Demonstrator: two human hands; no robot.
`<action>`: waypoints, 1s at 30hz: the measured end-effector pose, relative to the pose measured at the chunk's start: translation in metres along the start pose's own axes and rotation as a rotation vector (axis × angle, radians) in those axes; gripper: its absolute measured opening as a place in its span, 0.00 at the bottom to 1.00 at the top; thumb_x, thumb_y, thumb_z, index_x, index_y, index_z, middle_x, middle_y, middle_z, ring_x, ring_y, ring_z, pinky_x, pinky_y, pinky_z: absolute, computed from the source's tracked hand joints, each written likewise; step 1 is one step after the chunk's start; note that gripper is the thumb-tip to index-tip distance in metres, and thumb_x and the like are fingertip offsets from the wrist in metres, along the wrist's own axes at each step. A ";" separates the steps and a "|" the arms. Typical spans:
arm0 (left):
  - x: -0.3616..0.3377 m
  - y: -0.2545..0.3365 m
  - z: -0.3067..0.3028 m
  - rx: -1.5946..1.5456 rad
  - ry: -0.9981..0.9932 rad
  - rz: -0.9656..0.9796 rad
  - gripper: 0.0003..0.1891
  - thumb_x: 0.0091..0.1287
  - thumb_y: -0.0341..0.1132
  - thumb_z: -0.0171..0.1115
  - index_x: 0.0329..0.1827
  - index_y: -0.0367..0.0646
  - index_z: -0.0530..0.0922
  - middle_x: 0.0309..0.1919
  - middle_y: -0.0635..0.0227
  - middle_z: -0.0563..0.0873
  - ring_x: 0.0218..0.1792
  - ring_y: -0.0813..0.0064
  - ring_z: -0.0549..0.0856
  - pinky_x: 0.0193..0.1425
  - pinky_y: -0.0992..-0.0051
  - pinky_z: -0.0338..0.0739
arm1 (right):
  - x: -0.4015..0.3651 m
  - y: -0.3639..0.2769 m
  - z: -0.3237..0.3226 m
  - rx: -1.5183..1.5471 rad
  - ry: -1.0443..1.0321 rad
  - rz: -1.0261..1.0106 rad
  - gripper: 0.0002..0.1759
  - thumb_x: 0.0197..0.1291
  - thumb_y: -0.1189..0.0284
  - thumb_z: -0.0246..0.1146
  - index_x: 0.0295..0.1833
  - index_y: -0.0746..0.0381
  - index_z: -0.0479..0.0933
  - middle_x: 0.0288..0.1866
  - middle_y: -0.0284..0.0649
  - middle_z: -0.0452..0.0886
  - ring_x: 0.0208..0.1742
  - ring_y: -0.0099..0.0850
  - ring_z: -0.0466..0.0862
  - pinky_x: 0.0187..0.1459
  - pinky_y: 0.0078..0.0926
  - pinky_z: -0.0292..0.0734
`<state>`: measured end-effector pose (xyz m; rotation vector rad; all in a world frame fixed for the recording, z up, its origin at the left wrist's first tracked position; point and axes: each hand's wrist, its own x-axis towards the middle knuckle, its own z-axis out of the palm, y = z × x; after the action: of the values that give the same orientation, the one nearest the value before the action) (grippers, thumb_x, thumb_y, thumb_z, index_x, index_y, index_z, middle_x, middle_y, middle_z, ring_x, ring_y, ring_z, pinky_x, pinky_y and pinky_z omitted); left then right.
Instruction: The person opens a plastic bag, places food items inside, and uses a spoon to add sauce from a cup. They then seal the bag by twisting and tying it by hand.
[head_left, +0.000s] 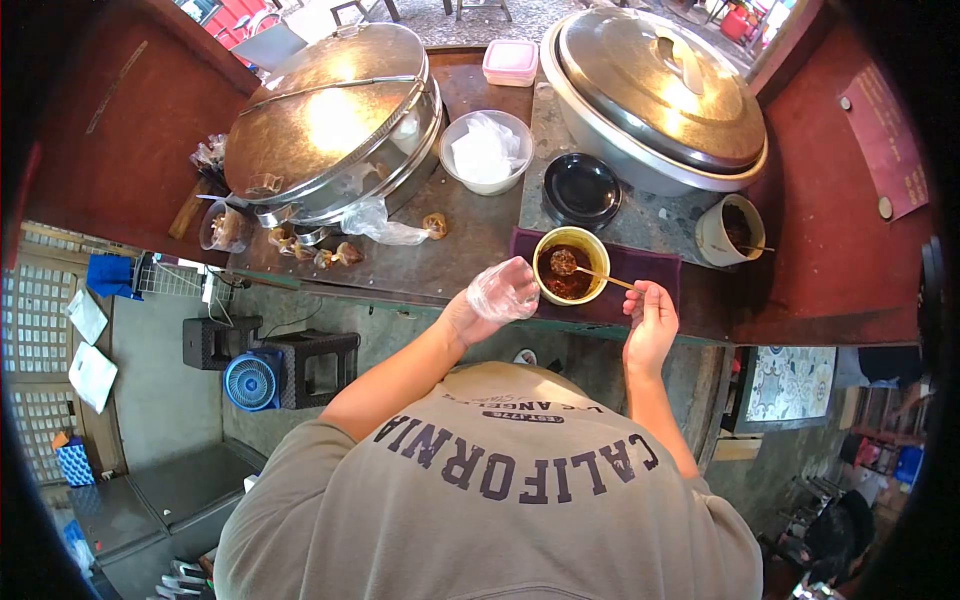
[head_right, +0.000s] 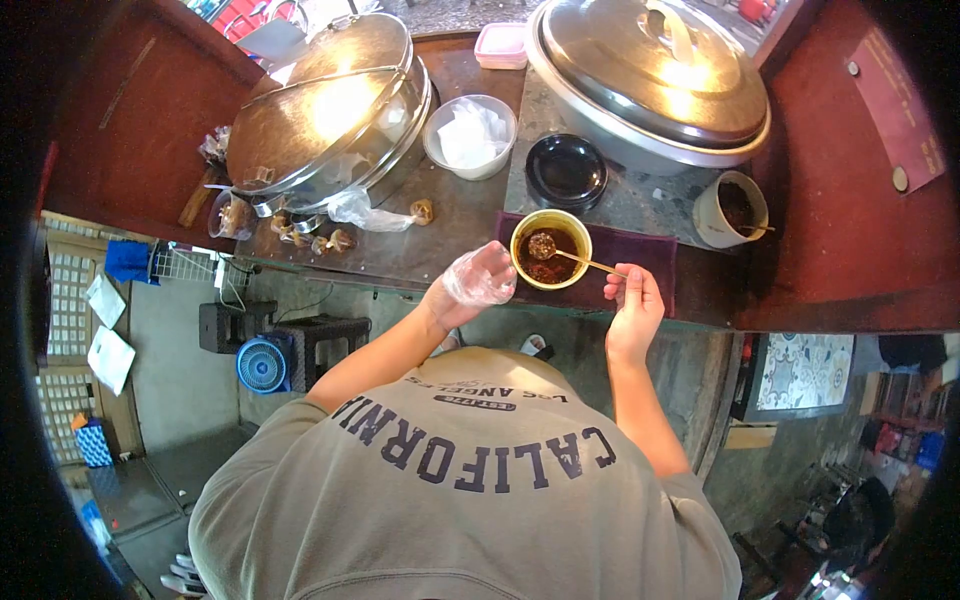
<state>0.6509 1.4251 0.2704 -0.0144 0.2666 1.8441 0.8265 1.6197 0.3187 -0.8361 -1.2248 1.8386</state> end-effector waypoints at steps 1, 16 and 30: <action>0.000 0.000 0.000 0.001 0.005 0.001 0.19 0.70 0.37 0.56 0.63 0.47 0.76 0.56 0.62 0.82 0.56 0.61 0.80 0.60 0.60 0.76 | -0.002 -0.003 0.002 0.014 -0.012 0.000 0.14 0.73 0.67 0.55 0.44 0.66 0.79 0.34 0.37 0.81 0.31 0.22 0.77 0.36 0.19 0.75; 0.002 0.000 0.006 -0.017 0.029 0.001 0.16 0.69 0.36 0.57 0.57 0.44 0.80 0.50 0.58 0.82 0.53 0.59 0.80 0.57 0.62 0.79 | -0.053 -0.027 0.047 -0.722 -0.706 -0.973 0.14 0.50 0.85 0.65 0.45 0.66 0.77 0.38 0.43 0.82 0.37 0.39 0.83 0.38 0.33 0.80; 0.000 -0.003 0.004 -0.040 0.090 -0.001 0.16 0.69 0.32 0.58 0.58 0.43 0.78 0.54 0.54 0.78 0.53 0.56 0.79 0.56 0.62 0.80 | -0.051 -0.024 0.041 -0.441 -0.261 -0.392 0.11 0.73 0.75 0.52 0.41 0.67 0.77 0.33 0.38 0.81 0.31 0.23 0.80 0.36 0.21 0.75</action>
<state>0.6540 1.4265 0.2741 -0.1258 0.2926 1.8500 0.8233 1.5636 0.3597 -0.5350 -1.8569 1.4072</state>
